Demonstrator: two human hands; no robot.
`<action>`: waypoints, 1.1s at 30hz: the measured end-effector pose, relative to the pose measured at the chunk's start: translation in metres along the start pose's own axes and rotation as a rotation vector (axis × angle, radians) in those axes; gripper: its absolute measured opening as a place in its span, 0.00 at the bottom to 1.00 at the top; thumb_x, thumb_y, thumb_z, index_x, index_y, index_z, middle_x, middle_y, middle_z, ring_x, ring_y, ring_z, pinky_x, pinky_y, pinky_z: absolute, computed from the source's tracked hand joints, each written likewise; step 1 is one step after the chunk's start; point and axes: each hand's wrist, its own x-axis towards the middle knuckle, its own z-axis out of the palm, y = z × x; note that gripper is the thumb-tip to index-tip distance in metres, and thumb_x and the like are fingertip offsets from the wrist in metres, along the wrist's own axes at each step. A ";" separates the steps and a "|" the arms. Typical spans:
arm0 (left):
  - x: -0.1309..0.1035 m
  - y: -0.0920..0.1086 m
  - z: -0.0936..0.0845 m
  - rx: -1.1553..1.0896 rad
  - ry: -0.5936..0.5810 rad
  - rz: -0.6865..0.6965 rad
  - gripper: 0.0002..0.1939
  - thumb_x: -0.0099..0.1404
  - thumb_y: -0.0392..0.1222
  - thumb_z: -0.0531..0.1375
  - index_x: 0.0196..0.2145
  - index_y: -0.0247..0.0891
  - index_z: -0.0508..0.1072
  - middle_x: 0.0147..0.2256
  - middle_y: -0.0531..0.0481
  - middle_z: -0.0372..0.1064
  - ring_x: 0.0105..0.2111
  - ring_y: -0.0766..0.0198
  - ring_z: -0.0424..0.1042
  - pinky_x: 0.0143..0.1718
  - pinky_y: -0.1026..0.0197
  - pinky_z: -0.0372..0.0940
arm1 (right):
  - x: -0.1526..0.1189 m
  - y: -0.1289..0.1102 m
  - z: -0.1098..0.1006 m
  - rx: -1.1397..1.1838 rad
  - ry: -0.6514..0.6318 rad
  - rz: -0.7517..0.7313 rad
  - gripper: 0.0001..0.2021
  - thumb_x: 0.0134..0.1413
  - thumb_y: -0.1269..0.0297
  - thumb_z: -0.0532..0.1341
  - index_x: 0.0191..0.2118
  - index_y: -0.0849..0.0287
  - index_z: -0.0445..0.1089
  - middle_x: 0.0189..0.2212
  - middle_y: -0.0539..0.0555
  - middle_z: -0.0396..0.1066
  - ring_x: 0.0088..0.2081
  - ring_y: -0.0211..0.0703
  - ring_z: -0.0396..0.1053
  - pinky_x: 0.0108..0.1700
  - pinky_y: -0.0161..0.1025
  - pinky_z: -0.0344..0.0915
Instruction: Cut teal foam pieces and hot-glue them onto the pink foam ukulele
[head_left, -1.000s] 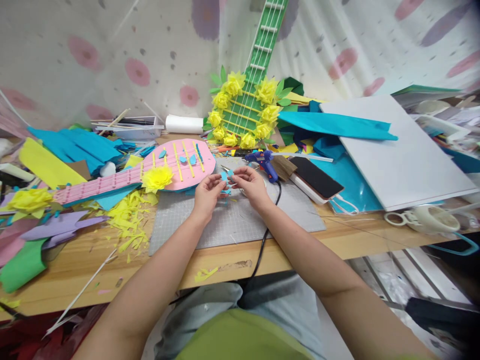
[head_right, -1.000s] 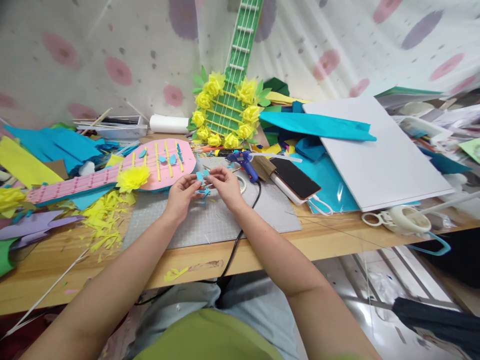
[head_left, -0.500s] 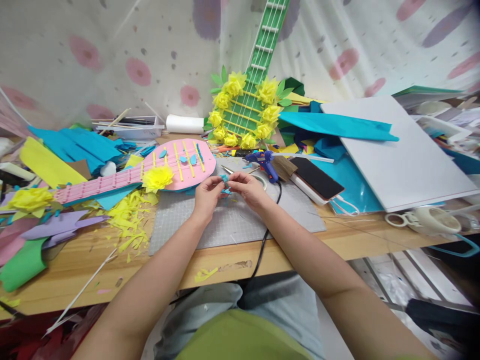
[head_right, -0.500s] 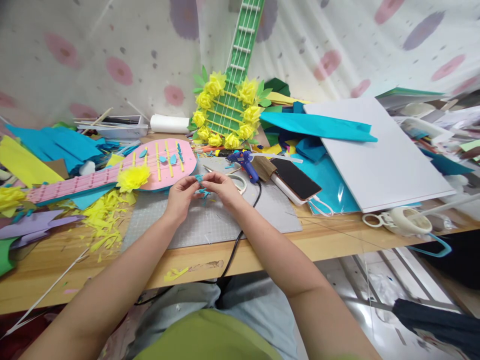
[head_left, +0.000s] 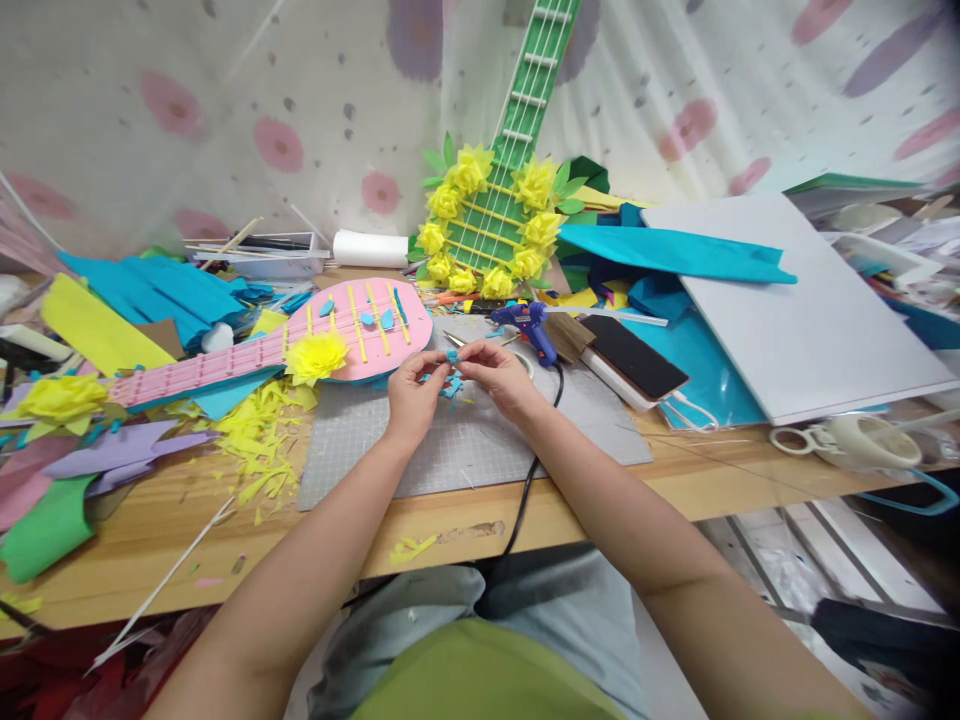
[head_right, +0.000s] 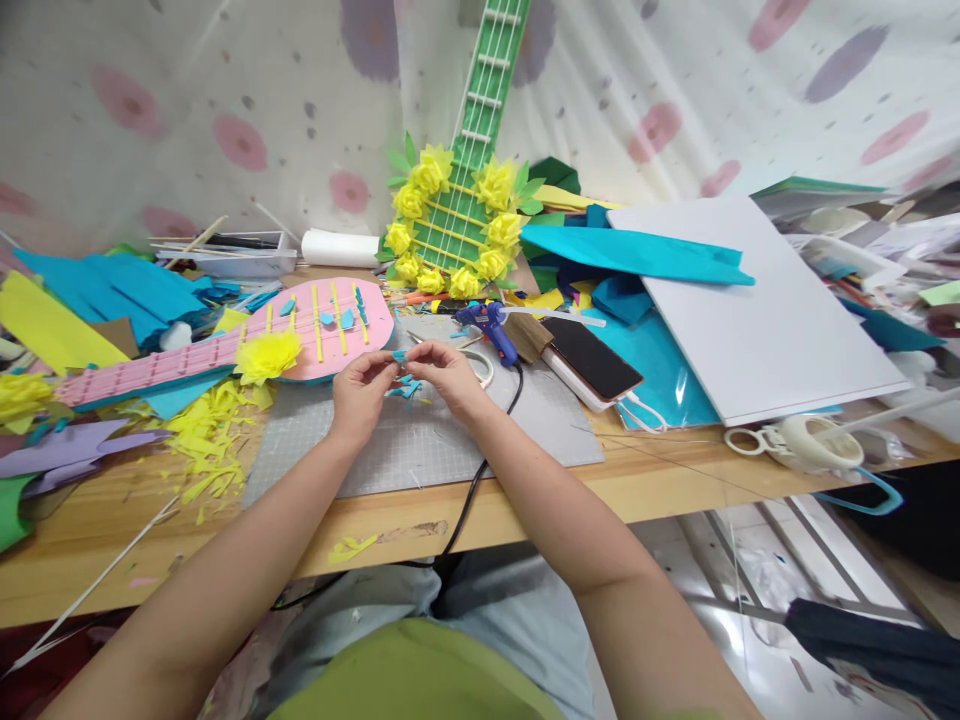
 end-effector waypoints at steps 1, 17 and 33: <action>0.000 0.000 0.000 0.019 0.001 0.028 0.08 0.49 0.41 0.63 0.29 0.36 0.75 0.29 0.51 0.70 0.27 0.66 0.72 0.27 0.62 0.69 | 0.000 0.000 0.000 -0.001 -0.008 -0.003 0.13 0.31 0.60 0.71 0.26 0.57 0.71 0.25 0.46 0.69 0.29 0.33 0.65 0.35 0.34 0.63; 0.002 0.015 0.002 -0.294 0.021 -0.376 0.11 0.41 0.39 0.63 0.26 0.36 0.68 0.23 0.57 0.62 0.23 0.72 0.65 0.21 0.68 0.65 | 0.000 -0.010 -0.004 0.060 0.212 0.098 0.17 0.26 0.63 0.71 0.28 0.58 0.67 0.20 0.42 0.64 0.21 0.28 0.61 0.26 0.30 0.57; 0.006 0.022 0.001 -0.194 0.055 -0.399 0.08 0.55 0.33 0.58 0.34 0.35 0.63 0.26 0.54 0.69 0.22 0.69 0.71 0.17 0.68 0.66 | 0.088 -0.024 -0.003 -1.212 0.132 0.001 0.06 0.45 0.73 0.60 0.32 0.61 0.70 0.32 0.53 0.73 0.34 0.39 0.70 0.39 0.36 0.65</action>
